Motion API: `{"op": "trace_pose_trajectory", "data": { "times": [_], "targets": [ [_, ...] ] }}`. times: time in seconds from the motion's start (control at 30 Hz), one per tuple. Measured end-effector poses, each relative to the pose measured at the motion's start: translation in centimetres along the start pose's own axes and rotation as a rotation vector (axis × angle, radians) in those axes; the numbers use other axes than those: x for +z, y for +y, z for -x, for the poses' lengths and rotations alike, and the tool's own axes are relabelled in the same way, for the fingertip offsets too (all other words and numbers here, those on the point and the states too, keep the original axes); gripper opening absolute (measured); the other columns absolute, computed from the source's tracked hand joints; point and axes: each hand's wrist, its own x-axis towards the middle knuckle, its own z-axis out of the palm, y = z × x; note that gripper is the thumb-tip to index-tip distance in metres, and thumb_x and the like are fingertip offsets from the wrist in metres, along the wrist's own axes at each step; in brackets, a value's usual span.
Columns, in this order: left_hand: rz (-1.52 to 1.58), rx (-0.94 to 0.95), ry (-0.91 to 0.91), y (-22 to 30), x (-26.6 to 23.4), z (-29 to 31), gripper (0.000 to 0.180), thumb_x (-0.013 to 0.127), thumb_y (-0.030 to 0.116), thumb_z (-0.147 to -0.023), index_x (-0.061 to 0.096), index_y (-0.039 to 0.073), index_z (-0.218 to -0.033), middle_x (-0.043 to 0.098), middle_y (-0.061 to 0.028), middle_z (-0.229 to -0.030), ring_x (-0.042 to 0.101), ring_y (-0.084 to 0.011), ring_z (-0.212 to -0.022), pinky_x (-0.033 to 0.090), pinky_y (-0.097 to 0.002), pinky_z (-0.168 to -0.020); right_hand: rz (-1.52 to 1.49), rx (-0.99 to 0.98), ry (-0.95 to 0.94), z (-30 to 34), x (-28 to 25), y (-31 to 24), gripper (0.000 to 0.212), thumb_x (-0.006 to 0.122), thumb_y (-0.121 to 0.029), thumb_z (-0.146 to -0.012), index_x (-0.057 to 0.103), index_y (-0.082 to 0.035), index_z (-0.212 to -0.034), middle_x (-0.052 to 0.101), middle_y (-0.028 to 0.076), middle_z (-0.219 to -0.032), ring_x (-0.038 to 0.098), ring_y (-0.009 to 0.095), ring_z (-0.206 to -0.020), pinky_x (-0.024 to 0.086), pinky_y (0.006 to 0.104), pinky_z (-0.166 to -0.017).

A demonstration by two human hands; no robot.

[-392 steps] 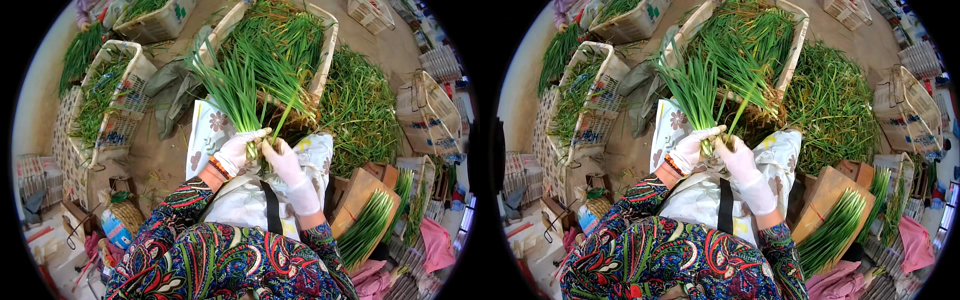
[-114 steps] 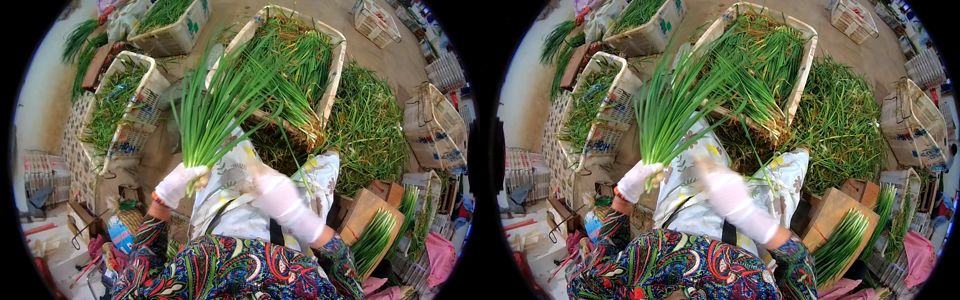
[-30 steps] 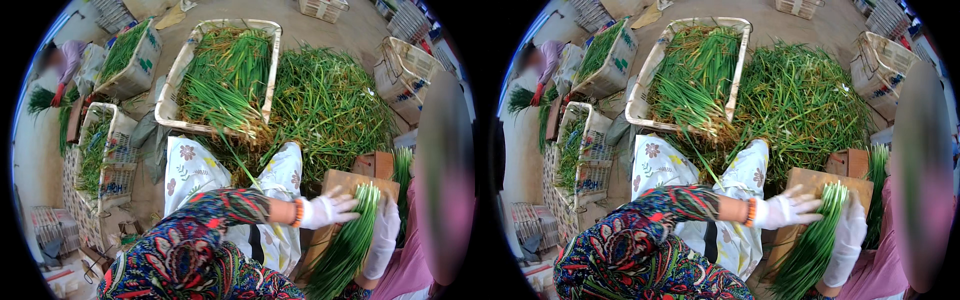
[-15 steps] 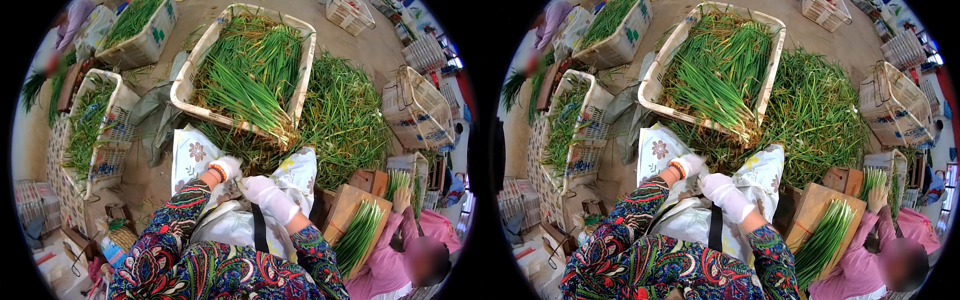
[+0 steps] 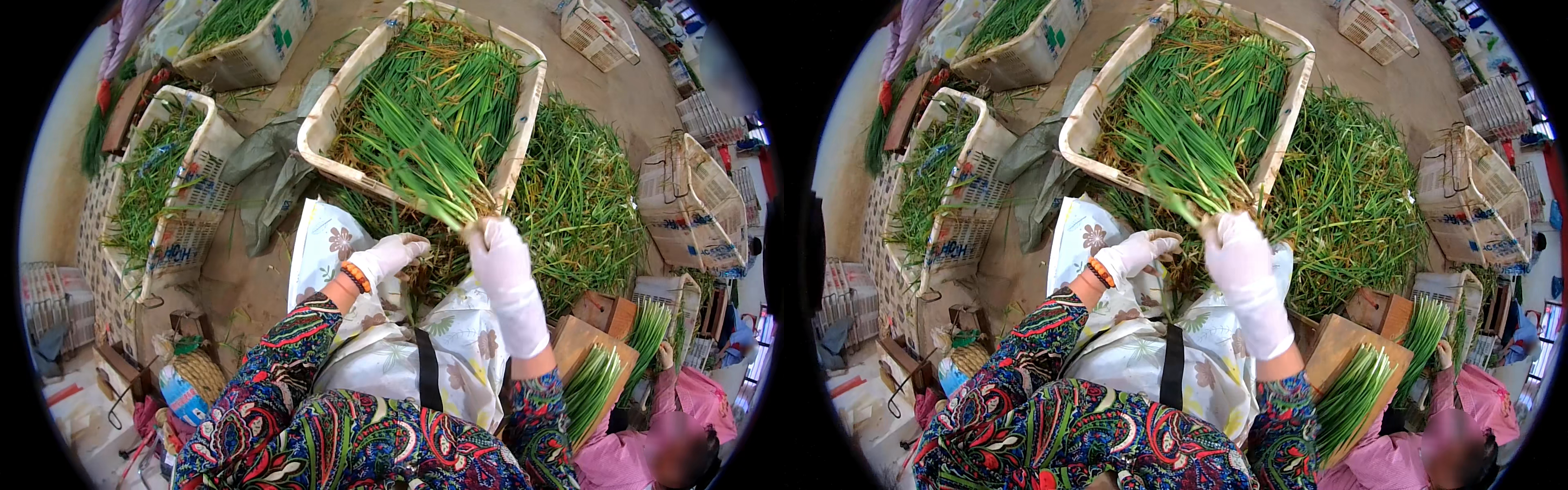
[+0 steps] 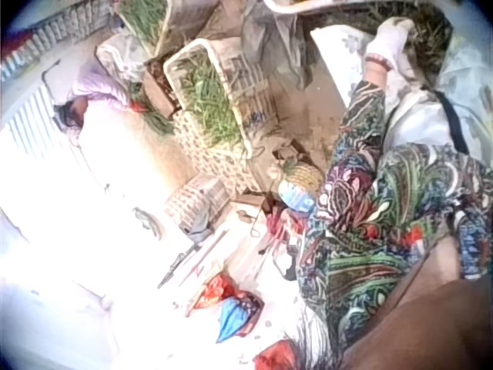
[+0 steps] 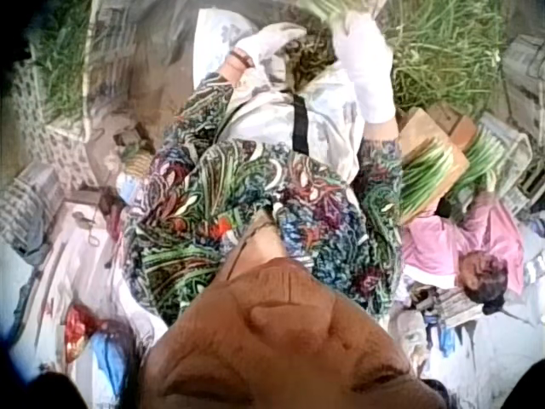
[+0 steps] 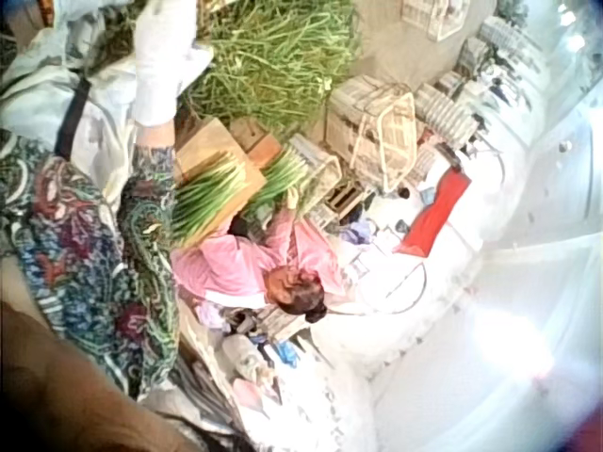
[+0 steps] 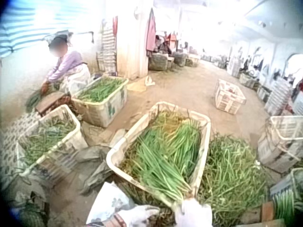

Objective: The person picks individual stalks of green vegetables from a crate, cleans the root ends by hand, and gathers them into a bunch that is then tied with rubber bands.

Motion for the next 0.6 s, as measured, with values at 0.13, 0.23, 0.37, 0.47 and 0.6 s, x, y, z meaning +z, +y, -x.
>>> {"op": "trace_pose_trajectory", "data": {
  "times": [0.13, 0.23, 0.37, 0.47, 0.6],
  "targets": [
    [0.771, 0.128, -0.228, -2.5, -0.7, 0.7, 0.030, 0.051, 0.021, -0.087, 0.053, 0.007, -0.114, 0.057, -0.0081, -0.109, 0.055, -0.0210, -0.098, 0.045, -0.0394, -0.085, -0.057, 0.292, -0.239, 5.3, 4.9, 2.0, 0.020, 0.055, -0.024, -0.082, 0.058, -0.004, -0.084, 0.059, 0.017, -0.081, 0.057, 0.035, -0.077, 0.045, 0.0399, -0.067],
    [0.891, 0.013, -0.240, -3.2, -0.4, 1.6, 0.031, 0.050, 0.021, -0.088, 0.054, 0.008, -0.115, 0.059, -0.0079, -0.106, 0.056, -0.0192, -0.098, 0.044, -0.0357, -0.088, -0.170, 0.352, -0.234, 9.3, 7.5, 2.2, 0.017, 0.058, -0.021, -0.080, 0.057, -0.005, -0.084, 0.059, 0.017, -0.081, 0.057, 0.034, -0.078, 0.045, 0.0397, -0.068],
    [0.666, 0.069, -0.157, -3.6, -0.3, 1.7, 0.028, 0.055, 0.022, -0.086, 0.059, 0.005, -0.108, 0.063, -0.0029, -0.095, 0.058, -0.0139, -0.086, 0.046, -0.0284, -0.078, -0.236, 0.175, -0.353, 10.8, 7.9, 0.4, 0.017, 0.057, -0.020, -0.080, 0.056, -0.003, -0.082, 0.059, 0.017, -0.079, 0.057, 0.034, -0.076, 0.046, 0.0409, -0.067],
    [0.715, 0.139, -0.129, -4.0, -0.4, 1.8, 0.024, 0.056, 0.016, -0.086, 0.060, 0.003, -0.105, 0.063, -0.0035, -0.093, 0.059, -0.0137, -0.082, 0.047, -0.0273, -0.074, -0.007, 0.165, -0.630, 10.5, 5.1, -0.2, 0.017, 0.057, -0.020, -0.082, 0.059, -0.003, -0.081, 0.059, 0.019, -0.076, 0.057, 0.035, -0.076, 0.045, 0.0397, -0.065],
    [0.786, 0.239, -0.128, -3.0, -0.1, 3.3, 0.023, 0.057, 0.014, -0.085, 0.061, 0.001, -0.103, 0.064, -0.0050, -0.091, 0.059, -0.0146, -0.079, 0.048, -0.0263, -0.073, 0.273, 0.281, -0.389, 11.8, 3.3, 4.5, 0.018, 0.059, -0.020, -0.080, 0.059, -0.004, -0.088, 0.061, 0.019, -0.084, 0.059, 0.034, -0.082, 0.046, 0.0395, -0.068]
  ]
}}
